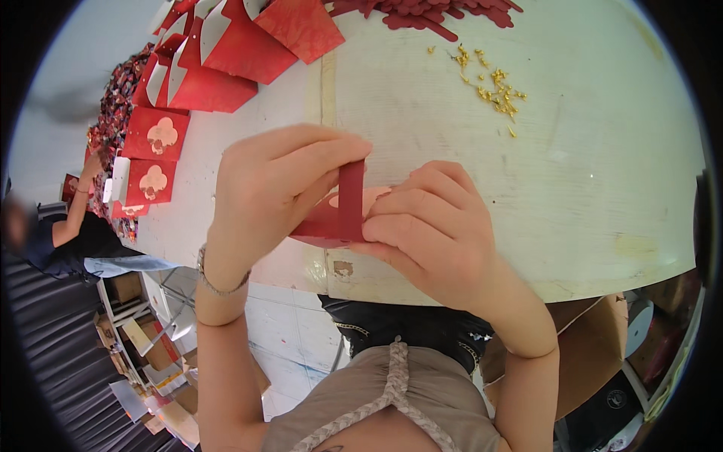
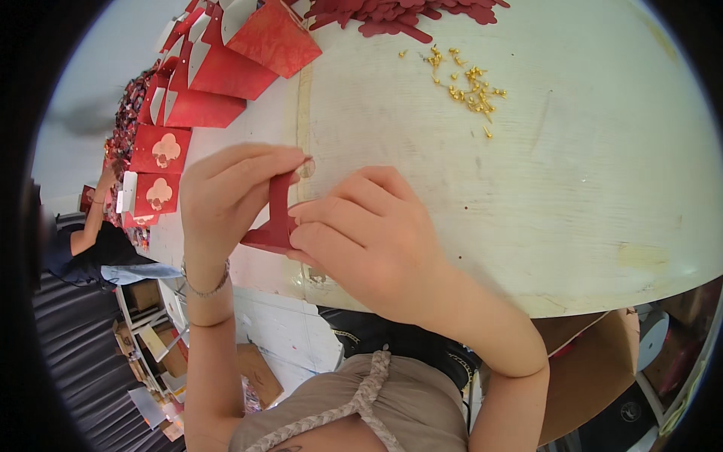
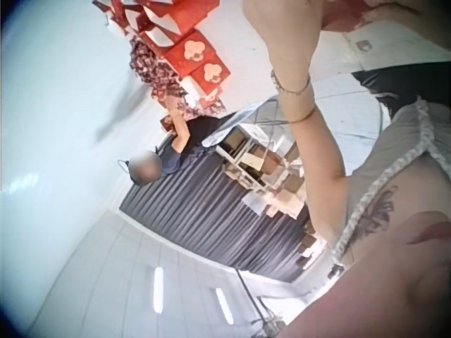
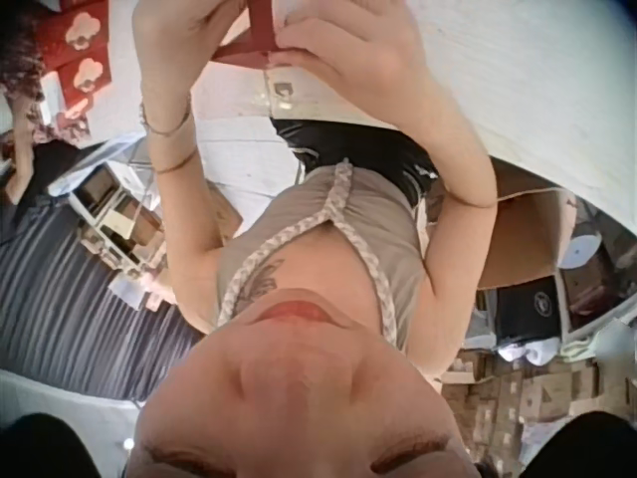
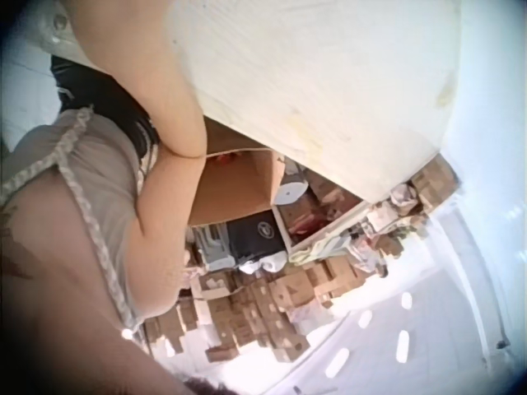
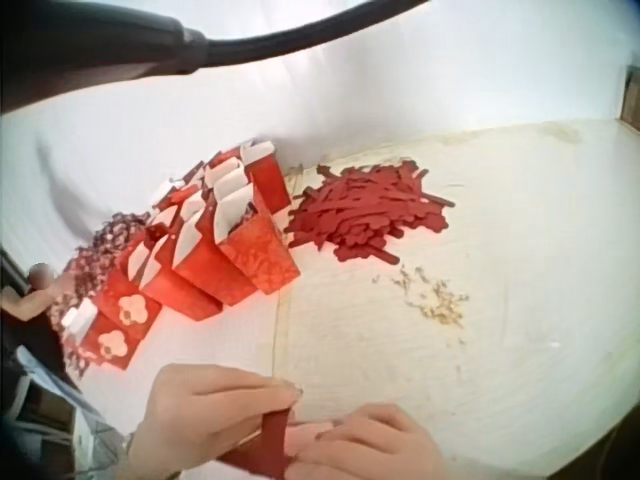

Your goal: The person repeatedly assembles small red paper gift boxes by folding flaps and inserting a red ribbon through a pre-punched hole. The person fills each box with wrapped candies, closes the lid, and places the finished box on the table. The process is repeated multiple times.

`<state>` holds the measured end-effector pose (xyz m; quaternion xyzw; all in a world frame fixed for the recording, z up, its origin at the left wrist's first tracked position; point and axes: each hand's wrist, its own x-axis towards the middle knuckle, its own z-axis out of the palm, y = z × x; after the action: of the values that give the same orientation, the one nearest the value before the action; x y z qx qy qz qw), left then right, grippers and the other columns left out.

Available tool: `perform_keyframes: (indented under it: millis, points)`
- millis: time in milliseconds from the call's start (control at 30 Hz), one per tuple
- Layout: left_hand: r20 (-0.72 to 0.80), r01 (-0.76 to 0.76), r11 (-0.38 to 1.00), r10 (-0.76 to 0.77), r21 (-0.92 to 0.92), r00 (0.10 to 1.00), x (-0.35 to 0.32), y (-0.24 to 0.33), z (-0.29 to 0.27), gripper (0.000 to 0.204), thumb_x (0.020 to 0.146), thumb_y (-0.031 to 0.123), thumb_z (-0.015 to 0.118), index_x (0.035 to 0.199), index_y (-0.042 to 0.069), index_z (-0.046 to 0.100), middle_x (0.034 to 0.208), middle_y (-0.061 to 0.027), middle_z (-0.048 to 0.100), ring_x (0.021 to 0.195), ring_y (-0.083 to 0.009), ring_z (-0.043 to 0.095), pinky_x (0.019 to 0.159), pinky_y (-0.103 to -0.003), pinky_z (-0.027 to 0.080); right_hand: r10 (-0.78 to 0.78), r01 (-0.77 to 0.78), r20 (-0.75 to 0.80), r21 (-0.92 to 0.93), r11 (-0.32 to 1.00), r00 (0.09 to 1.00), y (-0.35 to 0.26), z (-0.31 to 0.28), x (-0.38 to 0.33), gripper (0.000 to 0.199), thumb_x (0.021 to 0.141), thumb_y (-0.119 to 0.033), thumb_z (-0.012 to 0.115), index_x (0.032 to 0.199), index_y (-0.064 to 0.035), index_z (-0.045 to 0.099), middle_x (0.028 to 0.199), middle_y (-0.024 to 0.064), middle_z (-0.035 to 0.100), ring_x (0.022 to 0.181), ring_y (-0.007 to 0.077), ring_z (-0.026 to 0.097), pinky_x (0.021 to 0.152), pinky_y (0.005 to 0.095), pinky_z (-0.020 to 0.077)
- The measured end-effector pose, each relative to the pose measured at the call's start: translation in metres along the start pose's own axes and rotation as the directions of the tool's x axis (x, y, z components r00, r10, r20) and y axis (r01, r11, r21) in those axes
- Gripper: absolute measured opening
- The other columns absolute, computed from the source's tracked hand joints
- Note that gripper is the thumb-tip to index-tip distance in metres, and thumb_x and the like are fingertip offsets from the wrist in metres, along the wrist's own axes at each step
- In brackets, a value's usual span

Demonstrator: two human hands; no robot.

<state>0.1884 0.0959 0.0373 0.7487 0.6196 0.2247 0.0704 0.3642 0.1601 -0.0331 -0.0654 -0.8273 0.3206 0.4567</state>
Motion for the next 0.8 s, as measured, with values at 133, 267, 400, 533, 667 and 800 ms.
perform_keyframes:
  millis: [133, 267, 400, 533, 667, 800]
  points:
    - [-0.042, 0.36, 0.787, -0.438, -0.501, 0.898, -0.021, 0.024, 0.005, 0.011, 0.08, -0.004, 0.054, 0.085, -0.003, 0.064, 0.075, -0.0131, 0.067, 0.067, -0.0188, 0.066, 0.06, -0.025, 0.054, 0.011, -0.011, 0.003, 0.01, 1.0, 1.0, 0.0, 0.0, -0.004, 0.02, 0.062, -0.013, 0.071, 0.077, -0.006, 0.059, 0.085, 0.0024, 0.061, 0.074, 0.0177, 0.056, 0.07, 0.0321, 0.042]
    - [-0.091, 0.317, 0.761, -0.439, -0.566, 0.894, -0.037, 0.021, 0.015, 0.016, 0.089, 0.012, 0.057, 0.084, -0.003, 0.056, 0.076, -0.0151, 0.066, 0.067, -0.0196, 0.066, 0.062, -0.027, 0.054, 0.038, -0.038, 0.008, 0.006, 0.999, 0.999, -0.002, -0.003, -0.002, 0.018, 0.063, -0.012, 0.07, 0.076, -0.0065, 0.059, 0.084, 0.0018, 0.061, 0.074, 0.0164, 0.056, 0.07, 0.031, 0.0415]
    - [-0.121, 0.261, 0.755, -0.409, -0.602, 0.905, -0.037, 0.023, 0.016, 0.021, 0.09, 0.018, 0.057, 0.084, -0.003, 0.054, 0.076, -0.0152, 0.066, 0.067, -0.0188, 0.066, 0.062, -0.026, 0.053, 0.031, -0.031, -0.004, 0.007, 0.999, 1.0, -0.001, -0.002, -0.002, 0.018, 0.062, -0.012, 0.07, 0.076, -0.0067, 0.059, 0.083, 0.0009, 0.06, 0.074, 0.0156, 0.057, 0.07, 0.0303, 0.0412]
    - [-0.052, 0.248, 0.677, -0.391, -0.693, 0.919, -0.038, 0.016, 0.017, 0.01, 0.087, 0.004, 0.056, 0.091, -0.005, 0.058, 0.086, -0.0137, 0.066, 0.078, -0.0164, 0.065, 0.07, -0.024, 0.052, 0.029, -0.029, -0.01, 0.002, 1.0, 1.0, -0.001, -0.001, -0.001, 0.019, 0.062, -0.012, 0.07, 0.076, -0.0068, 0.059, 0.083, 0.0007, 0.06, 0.074, 0.0153, 0.057, 0.069, 0.03, 0.0411]
    - [-0.028, 0.228, 0.593, -0.39, -0.772, 0.921, -0.038, 0.016, 0.017, 0.01, 0.086, -0.004, 0.054, 0.095, -0.006, 0.058, 0.09, -0.0133, 0.066, 0.084, -0.0159, 0.064, 0.075, -0.024, 0.052, 0.033, -0.033, -0.001, 0.009, 0.999, 0.999, -0.001, -0.002, 0.0, 0.02, 0.062, -0.012, 0.071, 0.076, -0.0068, 0.059, 0.084, 0.0009, 0.061, 0.074, 0.0152, 0.057, 0.069, 0.0302, 0.0411]
    - [-0.114, 0.261, 0.698, -0.441, -0.667, 0.89, -0.033, 0.022, 0.024, 0.02, 0.09, 0.017, 0.056, 0.085, -0.002, 0.052, 0.077, -0.0142, 0.065, 0.068, -0.0176, 0.065, 0.065, -0.025, 0.052, 0.036, -0.036, -0.009, 0.009, 0.999, 0.999, 0.0, 0.0, -0.001, 0.02, 0.062, -0.012, 0.071, 0.076, -0.0068, 0.059, 0.085, 0.0009, 0.061, 0.075, 0.0151, 0.057, 0.069, 0.0303, 0.0413]
